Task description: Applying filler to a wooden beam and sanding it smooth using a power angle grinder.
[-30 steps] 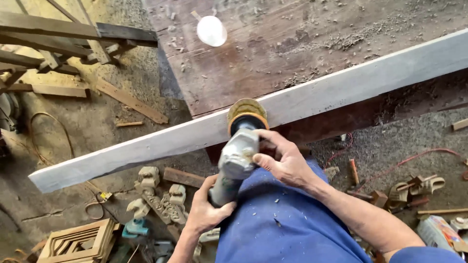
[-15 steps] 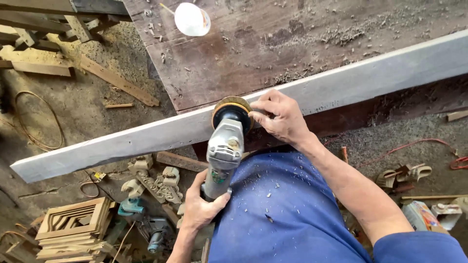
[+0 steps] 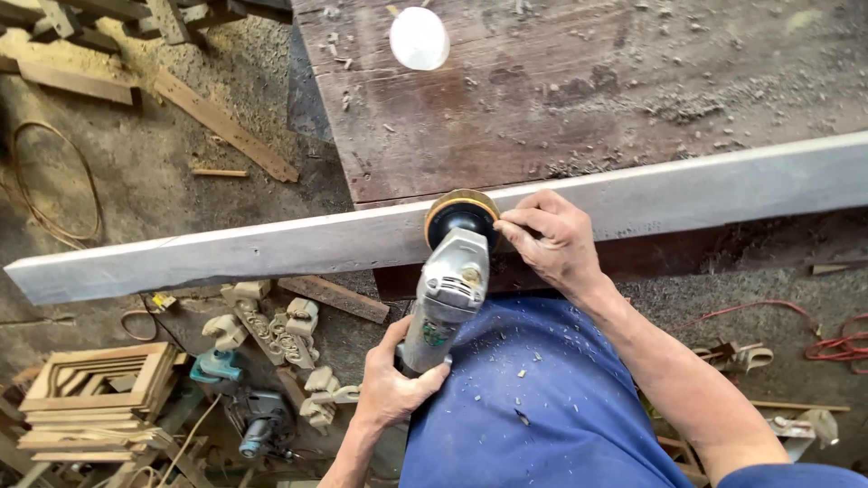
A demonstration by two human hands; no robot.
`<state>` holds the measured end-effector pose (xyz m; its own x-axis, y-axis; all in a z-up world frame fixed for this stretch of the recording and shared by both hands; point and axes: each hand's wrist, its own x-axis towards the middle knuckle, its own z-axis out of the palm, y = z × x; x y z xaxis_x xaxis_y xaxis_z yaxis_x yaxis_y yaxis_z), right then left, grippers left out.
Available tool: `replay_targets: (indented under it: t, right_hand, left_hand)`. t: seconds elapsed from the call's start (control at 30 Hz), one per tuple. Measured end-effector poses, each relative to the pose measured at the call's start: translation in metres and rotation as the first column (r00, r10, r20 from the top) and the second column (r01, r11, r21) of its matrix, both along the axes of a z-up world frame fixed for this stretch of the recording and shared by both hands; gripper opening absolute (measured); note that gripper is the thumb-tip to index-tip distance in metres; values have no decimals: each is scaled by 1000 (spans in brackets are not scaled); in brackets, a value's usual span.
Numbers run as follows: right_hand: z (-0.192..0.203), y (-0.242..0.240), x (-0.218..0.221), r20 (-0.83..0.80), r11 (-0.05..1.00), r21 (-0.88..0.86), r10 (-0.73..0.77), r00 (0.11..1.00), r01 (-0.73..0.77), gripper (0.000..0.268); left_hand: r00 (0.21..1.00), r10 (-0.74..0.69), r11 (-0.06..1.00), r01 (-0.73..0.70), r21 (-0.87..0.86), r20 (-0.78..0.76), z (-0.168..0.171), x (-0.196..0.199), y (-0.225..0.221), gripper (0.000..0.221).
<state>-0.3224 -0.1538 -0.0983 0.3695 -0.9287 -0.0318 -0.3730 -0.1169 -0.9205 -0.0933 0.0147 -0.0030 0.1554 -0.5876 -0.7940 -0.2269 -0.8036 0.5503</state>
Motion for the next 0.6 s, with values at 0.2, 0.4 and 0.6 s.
replay_targets:
  t: [0.2,0.4,0.6]
  right_hand:
    - [3,-3,4,-97,999,-39,7,995,-11,7]
    - [7,-3,12,-149,1000,5,-28,988,29,6]
    - [1,-3,12,-159,999,25,-20,987,24,9]
  left_hand:
    - [1000,-28,997,28,-66,-9,-5,2,0,62]
    - [998,-14,998,10,-66,-58,-11,5,3,65]
    - [995,14,993,-25,-114,-100,-11,8,-1,64]
